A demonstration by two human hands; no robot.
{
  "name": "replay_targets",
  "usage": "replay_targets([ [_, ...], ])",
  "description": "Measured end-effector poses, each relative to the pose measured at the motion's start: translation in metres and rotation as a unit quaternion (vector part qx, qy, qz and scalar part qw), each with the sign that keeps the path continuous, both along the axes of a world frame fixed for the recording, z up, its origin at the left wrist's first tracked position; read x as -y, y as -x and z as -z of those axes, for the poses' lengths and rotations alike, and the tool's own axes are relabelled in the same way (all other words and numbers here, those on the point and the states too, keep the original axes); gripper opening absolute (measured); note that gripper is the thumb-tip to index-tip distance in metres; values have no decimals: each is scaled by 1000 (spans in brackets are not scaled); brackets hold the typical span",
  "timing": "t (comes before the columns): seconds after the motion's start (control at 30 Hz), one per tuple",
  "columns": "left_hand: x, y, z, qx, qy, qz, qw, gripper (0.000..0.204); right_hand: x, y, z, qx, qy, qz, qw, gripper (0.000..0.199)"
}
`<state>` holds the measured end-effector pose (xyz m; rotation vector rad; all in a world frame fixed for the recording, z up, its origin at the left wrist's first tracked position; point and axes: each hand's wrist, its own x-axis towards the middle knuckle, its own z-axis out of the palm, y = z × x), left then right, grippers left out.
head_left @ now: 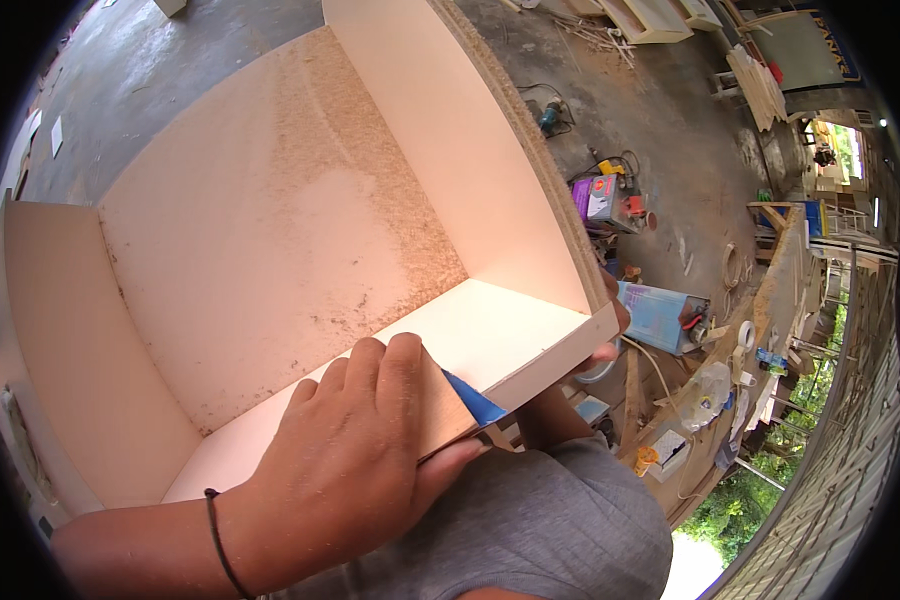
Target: The person sands the edges and inner corners of a white wooden cabinet unit using a sanding block by hand, then uses a blue air duster to blow dust off the unit's surfaces.
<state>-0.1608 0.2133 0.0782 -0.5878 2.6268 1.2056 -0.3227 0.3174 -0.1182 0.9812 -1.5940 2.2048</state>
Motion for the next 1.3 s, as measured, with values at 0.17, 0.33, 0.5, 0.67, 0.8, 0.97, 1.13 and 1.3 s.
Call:
replay_targets([
  [0.17, -7, 70, 17, -45, -109, 2, 993, 44, -10, -4, -7, 2, -13, -10, 1000, 58],
  [0.33, 2, 32, 11, -5, -101, 20, 995, 55, -8, 0, -5, -4, -17, -7, 1000, 59],
  [0.5, 6, 41, 19, -14, -140, 7, 990, 52, -8, 5, -3, -2, -16, -15, 1000, 60],
  [0.67, -4, 63, 21, -43, -141, -5, 989, 44, -16, 7, -1, 0, -37, -40, 998, 60],
  [0.8, 11, 5, 10, -3, -89, 15, 996, 44, -27, 11, 13, 2, -80, -49, 996, 61],
  [0.97, 3, 69, 19, 15, -153, 38, 987, 51, 12, 6, -1, -78, 81, 98, 989, 58],
  [1.13, 15, 15, 19, -27, -139, 74, 987, 62, -37, 7, 28, 72, 31, -111, 991, 58],
  [1.3, 9, 39, 17, -23, -112, 55, 992, 65, 6, -9, -24, 80, 81, 29, 993, 62],
])
